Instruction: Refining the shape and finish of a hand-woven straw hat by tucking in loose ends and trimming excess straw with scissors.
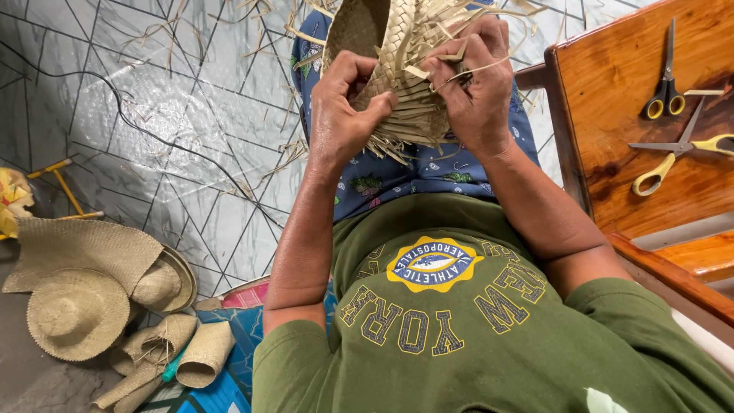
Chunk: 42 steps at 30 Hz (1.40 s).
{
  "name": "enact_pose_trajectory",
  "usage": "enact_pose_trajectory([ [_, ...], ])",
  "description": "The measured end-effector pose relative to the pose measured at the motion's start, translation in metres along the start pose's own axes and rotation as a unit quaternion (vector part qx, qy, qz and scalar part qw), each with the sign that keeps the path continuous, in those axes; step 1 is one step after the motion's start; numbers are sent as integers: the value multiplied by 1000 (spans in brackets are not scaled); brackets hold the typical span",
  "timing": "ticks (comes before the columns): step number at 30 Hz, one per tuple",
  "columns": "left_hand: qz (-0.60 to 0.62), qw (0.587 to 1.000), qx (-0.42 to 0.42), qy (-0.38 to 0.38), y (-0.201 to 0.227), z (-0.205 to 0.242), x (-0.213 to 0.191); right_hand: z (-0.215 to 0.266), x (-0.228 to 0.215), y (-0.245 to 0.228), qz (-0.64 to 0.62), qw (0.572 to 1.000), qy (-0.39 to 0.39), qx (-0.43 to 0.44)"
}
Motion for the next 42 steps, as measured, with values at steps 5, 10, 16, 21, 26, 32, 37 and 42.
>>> enact_pose_trajectory([
  [5,5,999,-25,-27,-6,0,3,-2,0,-4,6,1000,1,-7],
  [10,25,998,-59,-13,-11,-4,5,-3,0,-4,7,1000,-4,-20],
  [16,201,957,-191,-87,-19,-9,2,-2,1,3,-12,1000,3,8],
  [21,170,963,-201,-55,-23,-10,-1,-4,4,-1,3,1000,-5,-2],
  [26,161,965,-202,-35,-28,-13,1,-3,5,4,13,1000,-4,1],
  [32,154,966,-207,-35,-27,-14,1,-3,5,4,15,1000,-5,2],
  [37,153,966,-209,-28,-28,-15,1,-2,7,6,34,999,-6,-15],
  [42,139,968,-206,-22,-28,-15,0,-2,8,4,54,998,1,-44],
])
Point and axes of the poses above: each hand's wrist, its own z-axis away from the middle knuckle, its own x-axis out of the palm, y = z × x, the point moved 3 cm from there along -z, towards the middle knuckle, and after that the axes turned 5 degrees about -z, right-handed, at the moved point
